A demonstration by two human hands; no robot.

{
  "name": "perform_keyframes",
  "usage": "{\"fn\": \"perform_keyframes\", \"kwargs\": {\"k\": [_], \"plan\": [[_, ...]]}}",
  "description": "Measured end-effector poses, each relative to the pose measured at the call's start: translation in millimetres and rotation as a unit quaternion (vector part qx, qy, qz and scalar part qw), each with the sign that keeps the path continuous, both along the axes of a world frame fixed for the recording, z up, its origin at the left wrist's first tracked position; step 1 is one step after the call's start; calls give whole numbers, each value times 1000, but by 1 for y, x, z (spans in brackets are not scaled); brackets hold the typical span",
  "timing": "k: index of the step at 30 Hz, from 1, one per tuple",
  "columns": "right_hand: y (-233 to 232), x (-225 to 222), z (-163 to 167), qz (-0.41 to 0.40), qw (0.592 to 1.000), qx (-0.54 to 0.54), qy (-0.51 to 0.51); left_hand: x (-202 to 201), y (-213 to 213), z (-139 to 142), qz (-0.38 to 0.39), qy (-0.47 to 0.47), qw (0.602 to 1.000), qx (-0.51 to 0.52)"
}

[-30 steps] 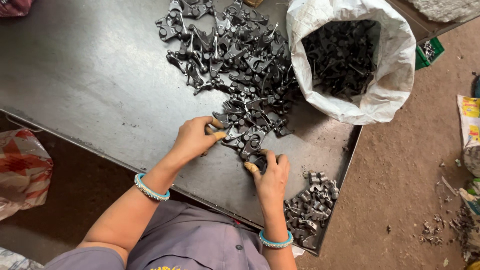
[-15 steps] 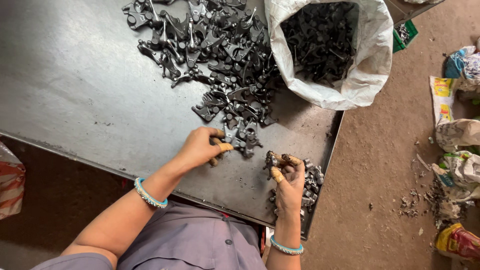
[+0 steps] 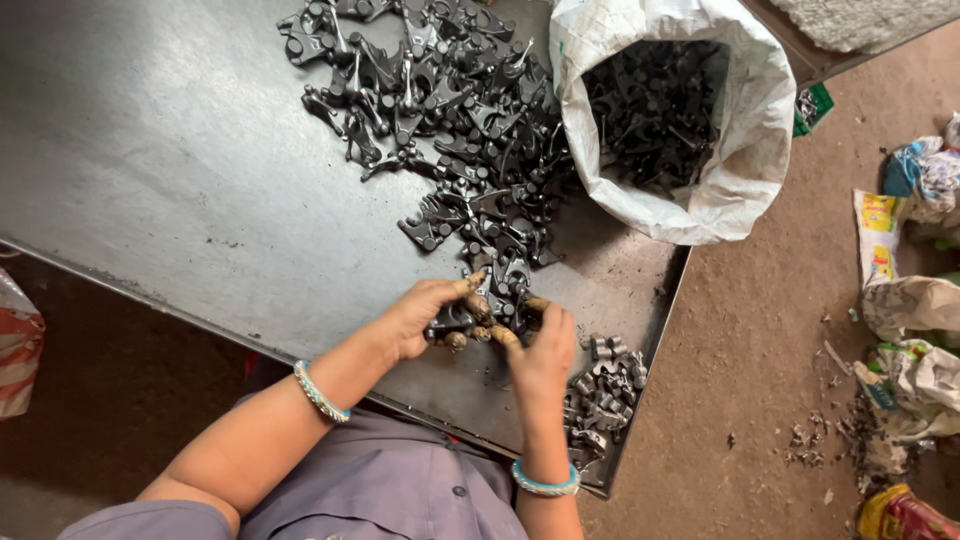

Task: The person picks up small dark metal castings from a metal table, turns each one over in their hands, and places them into a white sack on the table. They occasionally gather scattered pieces from the table surface and continue sorting the pile piece by piece.

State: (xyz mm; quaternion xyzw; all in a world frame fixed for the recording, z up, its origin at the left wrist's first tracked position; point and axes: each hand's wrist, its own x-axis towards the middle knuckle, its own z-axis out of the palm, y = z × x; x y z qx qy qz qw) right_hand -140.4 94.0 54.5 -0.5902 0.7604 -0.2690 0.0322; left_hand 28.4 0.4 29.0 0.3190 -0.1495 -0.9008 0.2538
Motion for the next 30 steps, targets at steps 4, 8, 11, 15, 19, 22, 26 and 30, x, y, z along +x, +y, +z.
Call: {"fn": "perform_keyframes", "kwargs": {"k": [4,8,11,15,19,22,26,30], "plan": [[6,-9,-25,-73,988,-4,-135,10,-10,-10,6,0,999,34],[16,-56,-39,-77,836,-89,-536,12,-16,-11,20,-5,999,33],[26,-73,-38,-72,740,-111,-659,7,-15,-6,-9,12,999,38],[24,-61,-20,-7,693,-48,-719,-2,-4,2,-92,53,994,30],[-7,-32,-2,71,958,-9,-279,-7,7,5,-121,114,985,34],[-19,-18,10,104,994,20,-29,-1,6,4,-95,124,987,25],[-11,-19,11,58,995,79,-20,16,-4,5,-76,137,988,5],[2,-39,-8,8,995,86,-42,23,-13,8,-59,139,988,8]]}}
